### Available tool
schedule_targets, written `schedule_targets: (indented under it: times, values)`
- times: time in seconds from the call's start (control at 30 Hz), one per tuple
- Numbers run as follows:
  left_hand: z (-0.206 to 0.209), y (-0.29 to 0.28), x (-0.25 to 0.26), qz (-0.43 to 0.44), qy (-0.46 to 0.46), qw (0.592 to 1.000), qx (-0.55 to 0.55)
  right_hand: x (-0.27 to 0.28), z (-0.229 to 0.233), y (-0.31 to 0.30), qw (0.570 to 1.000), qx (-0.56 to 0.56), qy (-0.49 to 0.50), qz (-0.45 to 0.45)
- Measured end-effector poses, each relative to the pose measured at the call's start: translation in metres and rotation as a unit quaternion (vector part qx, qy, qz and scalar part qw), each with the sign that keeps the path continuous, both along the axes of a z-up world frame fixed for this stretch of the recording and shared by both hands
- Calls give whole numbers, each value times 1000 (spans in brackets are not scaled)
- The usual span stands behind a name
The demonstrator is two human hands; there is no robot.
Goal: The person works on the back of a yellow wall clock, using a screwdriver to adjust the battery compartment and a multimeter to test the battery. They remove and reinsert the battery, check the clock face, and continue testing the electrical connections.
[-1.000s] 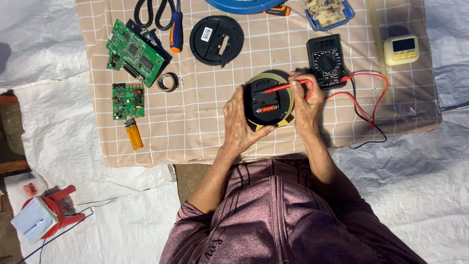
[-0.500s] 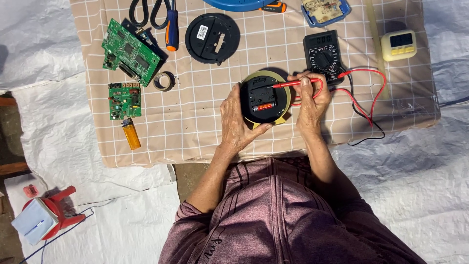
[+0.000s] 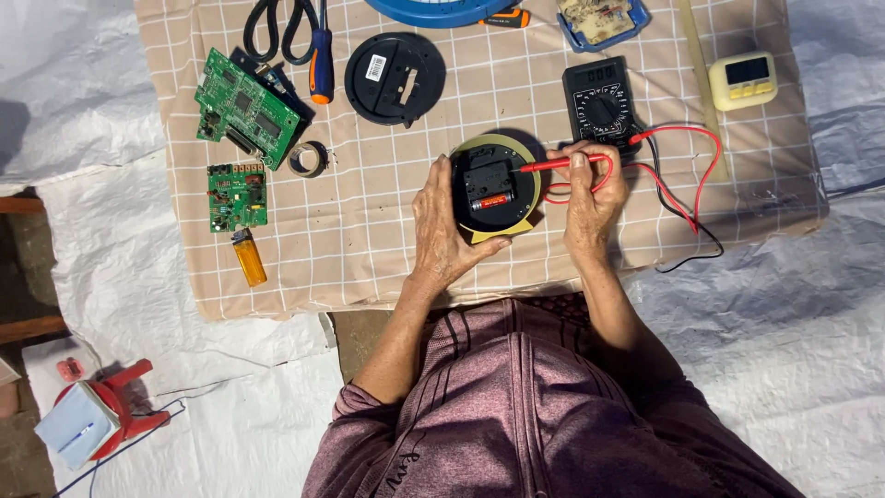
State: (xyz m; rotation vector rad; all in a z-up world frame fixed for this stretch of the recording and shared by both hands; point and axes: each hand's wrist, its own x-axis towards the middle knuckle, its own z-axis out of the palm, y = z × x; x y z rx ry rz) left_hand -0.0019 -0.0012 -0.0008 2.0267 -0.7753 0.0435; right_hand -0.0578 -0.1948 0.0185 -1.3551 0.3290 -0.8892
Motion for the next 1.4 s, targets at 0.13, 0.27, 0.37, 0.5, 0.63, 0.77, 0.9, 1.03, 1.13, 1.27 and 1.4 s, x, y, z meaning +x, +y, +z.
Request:
schedule_targets:
  times: [0.13, 0.27, 0.37, 0.5, 0.63, 0.77, 0.9, 1.03, 1.13, 1.27, 1.4]
  values:
    - [-3, 0, 0, 5, 2, 1000, 6, 2, -5, 2, 1000, 15, 4, 11]
    - [-4, 0, 0, 11, -1, 1000, 8, 4, -5, 5, 1000, 21, 6, 17]
    - [-4, -1, 0, 11, -4, 1000, 6, 4, -4, 5, 1000, 23, 7, 18]
    - [-5, -2, -1, 11, -7, 1000, 2, 4, -4, 4, 999, 25, 8, 20]
    - [-6, -2, -1, 13, -5, 1000, 0, 6, -6, 6, 999, 33, -3, 24]
    - [-5, -2, -1, 14, -6, 1000, 2, 5, -8, 4, 999, 24, 11, 27]
    - [-4, -2, -1, 14, -8, 1000, 2, 5, -6, 5, 999, 31, 14, 27]
    - [-6, -2, -1, 15, -8, 1000, 3, 5, -13, 4, 999, 36, 12, 31]
    - [-6, -2, -1, 17, -10, 1000, 5, 7, -18, 4, 999, 28, 9, 31]
    - [-7, -2, -1, 18, -10, 1000, 4, 5, -11, 6, 998, 44, 22, 28]
    - [-5, -2, -1, 17, -10, 1000, 5, 6, -6, 6, 998, 57, 28, 24]
